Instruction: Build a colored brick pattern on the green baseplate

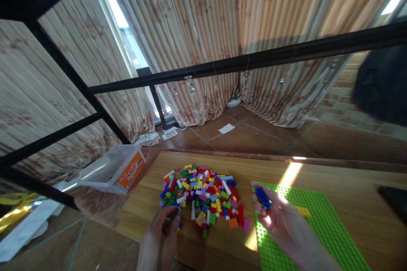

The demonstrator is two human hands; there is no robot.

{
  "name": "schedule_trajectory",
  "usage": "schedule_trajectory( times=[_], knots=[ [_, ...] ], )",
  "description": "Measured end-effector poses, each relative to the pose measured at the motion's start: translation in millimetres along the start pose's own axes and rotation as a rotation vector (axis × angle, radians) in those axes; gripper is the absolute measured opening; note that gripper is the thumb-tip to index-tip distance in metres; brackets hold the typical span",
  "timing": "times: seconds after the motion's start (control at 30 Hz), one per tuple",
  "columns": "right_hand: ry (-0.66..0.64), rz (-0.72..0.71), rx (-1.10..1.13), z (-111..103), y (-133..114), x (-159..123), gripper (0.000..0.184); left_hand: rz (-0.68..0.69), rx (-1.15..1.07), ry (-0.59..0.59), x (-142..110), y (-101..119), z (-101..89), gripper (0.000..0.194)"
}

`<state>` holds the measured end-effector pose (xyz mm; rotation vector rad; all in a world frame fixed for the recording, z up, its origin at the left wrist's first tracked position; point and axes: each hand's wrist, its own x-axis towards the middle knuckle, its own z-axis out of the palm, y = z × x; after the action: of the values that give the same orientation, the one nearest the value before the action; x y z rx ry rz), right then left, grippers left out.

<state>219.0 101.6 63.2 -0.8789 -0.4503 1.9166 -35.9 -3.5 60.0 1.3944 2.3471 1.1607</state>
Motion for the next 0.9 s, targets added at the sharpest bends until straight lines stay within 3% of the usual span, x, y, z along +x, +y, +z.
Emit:
schedule_trajectory(
  times=[0.07,0.2,0.33,0.43,0.53,0.67,0.8,0.9],
  knots=[
    [0.033,0.020,-0.005,-3,-4,-4,0.026,0.102,-0.119,-0.040,-8,34,14.7,0.019],
    [0.090,0.089,-0.068,-1,2,-12,0.031,0.355,-0.262,-0.282,-18,102,52.4,0.017],
    [0.030,0.122,-0.165,5,10,-15,0.033,0.334,-0.190,-0.436,-18,135,81.3,0.015],
    [0.057,0.083,-0.275,4,9,-10,0.035,0.307,-0.172,-0.471,-8,133,89.9,0.016],
    [0.170,0.011,-0.364,-3,7,2,0.037,0.366,-0.145,-0.402,15,118,90.5,0.030],
    [0.253,-0.248,-0.658,-11,8,24,0.036,0.488,0.091,-0.313,45,97,92.8,0.033],
    [0.200,-0.626,-1.139,-8,11,48,0.028,0.472,0.226,-0.330,53,84,101.7,0.046],
    [0.094,-0.686,-1.473,-2,13,60,0.030,0.427,0.264,-0.350,50,80,104.1,0.047]
  ],
)
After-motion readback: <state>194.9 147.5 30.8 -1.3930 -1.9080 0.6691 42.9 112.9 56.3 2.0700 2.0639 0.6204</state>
